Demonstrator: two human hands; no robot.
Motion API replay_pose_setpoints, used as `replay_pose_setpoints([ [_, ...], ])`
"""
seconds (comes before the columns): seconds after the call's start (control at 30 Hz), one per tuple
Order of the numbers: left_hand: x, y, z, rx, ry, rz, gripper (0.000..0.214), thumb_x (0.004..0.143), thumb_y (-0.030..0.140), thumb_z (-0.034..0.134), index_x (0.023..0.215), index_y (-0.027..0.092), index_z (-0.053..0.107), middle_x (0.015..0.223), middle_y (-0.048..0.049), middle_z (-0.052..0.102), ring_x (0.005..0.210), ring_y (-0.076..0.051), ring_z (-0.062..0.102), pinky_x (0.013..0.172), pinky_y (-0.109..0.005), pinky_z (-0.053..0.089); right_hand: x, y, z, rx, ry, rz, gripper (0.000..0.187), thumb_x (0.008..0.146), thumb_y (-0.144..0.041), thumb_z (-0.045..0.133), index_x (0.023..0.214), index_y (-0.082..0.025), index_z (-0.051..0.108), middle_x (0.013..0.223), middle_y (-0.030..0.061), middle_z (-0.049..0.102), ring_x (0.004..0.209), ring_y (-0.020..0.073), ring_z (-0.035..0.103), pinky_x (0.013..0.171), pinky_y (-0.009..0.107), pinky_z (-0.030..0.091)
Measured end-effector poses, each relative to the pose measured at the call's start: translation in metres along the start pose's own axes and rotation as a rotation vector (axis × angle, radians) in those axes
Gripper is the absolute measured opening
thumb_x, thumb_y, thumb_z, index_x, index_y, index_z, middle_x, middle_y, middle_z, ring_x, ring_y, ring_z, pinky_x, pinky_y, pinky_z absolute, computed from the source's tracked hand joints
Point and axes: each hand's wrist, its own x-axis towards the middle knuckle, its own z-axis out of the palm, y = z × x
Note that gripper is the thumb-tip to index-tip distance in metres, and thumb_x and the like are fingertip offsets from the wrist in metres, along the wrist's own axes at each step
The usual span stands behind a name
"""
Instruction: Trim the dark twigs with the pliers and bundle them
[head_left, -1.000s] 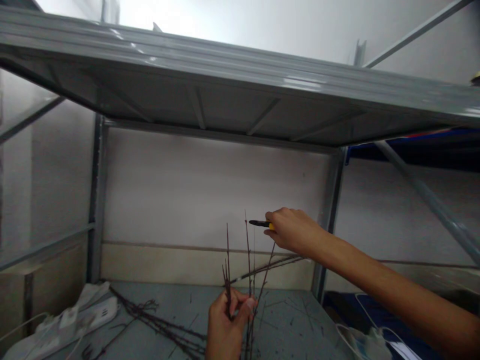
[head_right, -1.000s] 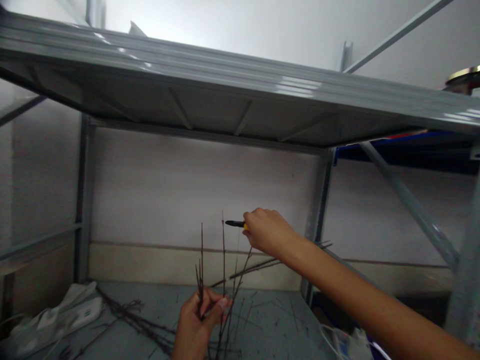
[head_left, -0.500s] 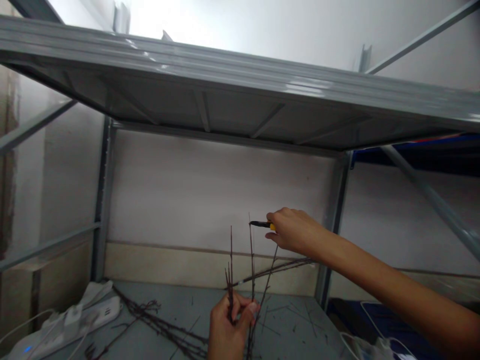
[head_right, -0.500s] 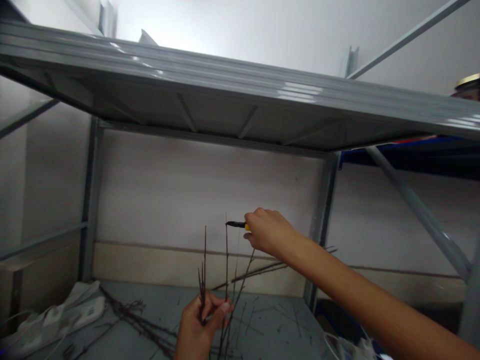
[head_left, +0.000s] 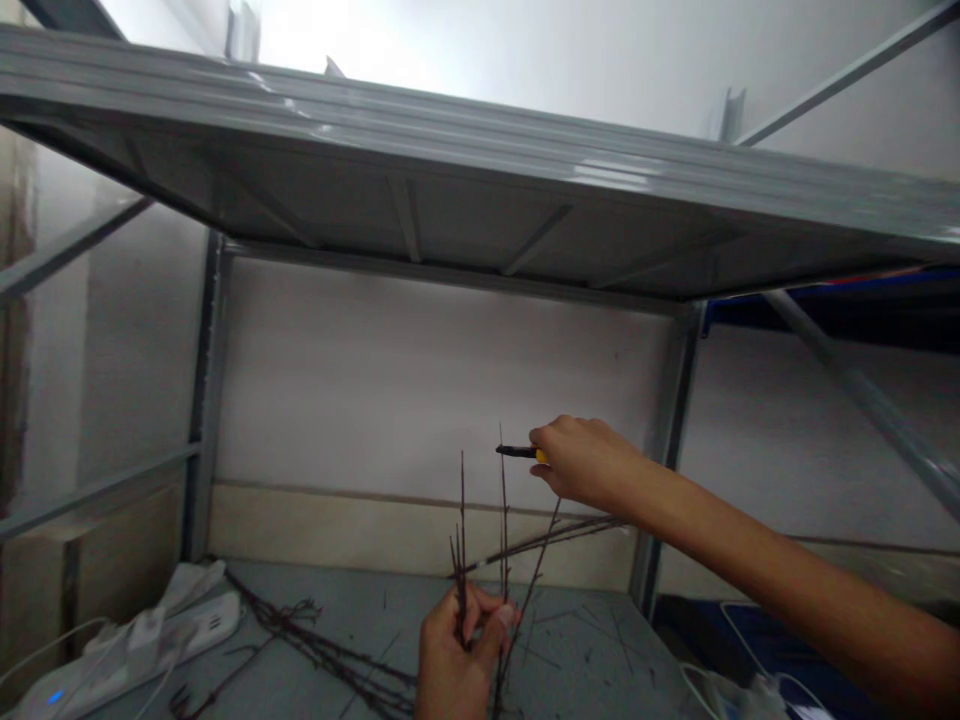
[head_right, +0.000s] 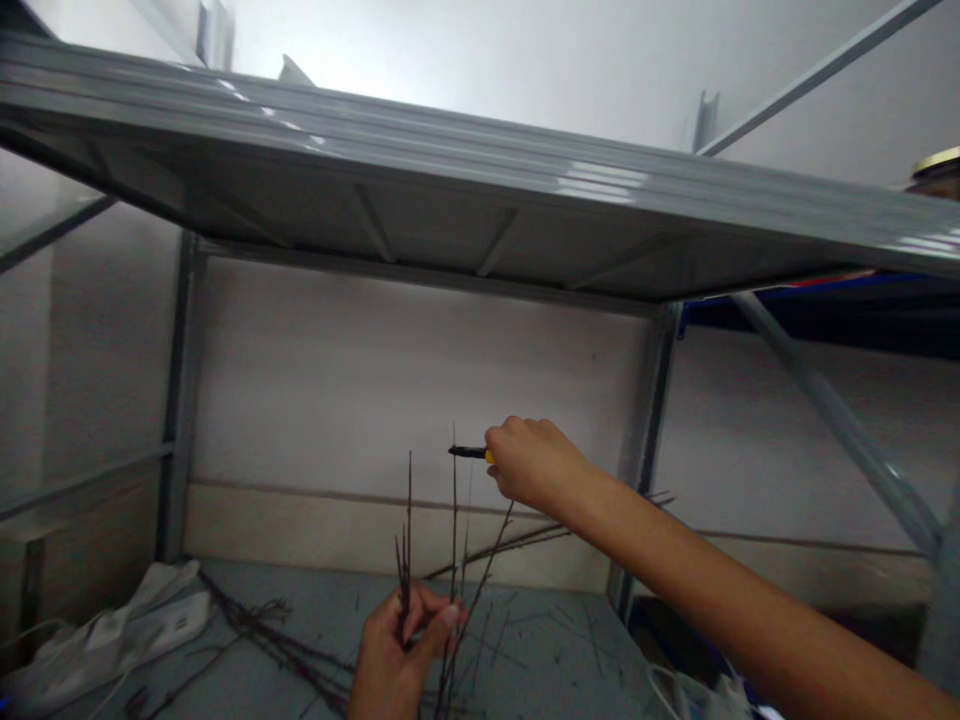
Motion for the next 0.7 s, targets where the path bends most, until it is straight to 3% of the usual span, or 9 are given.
replay_pose_setpoints([
  [0.5,0.0009,-0.0020,-0.0032,0.003,-0.001,-0.015,0.055,0.069,0.059,0.079,0.060,0.024,0.039,0.070,-0.0084,0.070,0.070,-0.027,0.072,0.059,-0.031,0.057,0.0025,-0.0033,-0.0011,-0.027,0.030,-0.015,0.017,0.086,-0.029,0.066,0.087,-0.016,0.076,0.080,0.0173,0.074,0.069,0.0300,0.071,0.056,0.035,0.041],
  [0.7,0.0003,-0.0030,-0.0045,-0.003,-0.013,-0.020,0.053,0.071,0.055,0.080,0.059,0.023,0.039,0.070,-0.0080,0.069,0.070,-0.026,0.072,0.059,-0.031,0.056,0.0053,-0.0032,0.0007,-0.048,0.040,-0.036,0.027,0.090,-0.036,0.061,0.085,-0.016,0.077,0.077,0.0179,0.074,0.067,0.0311,0.070,0.055,0.036,0.041],
])
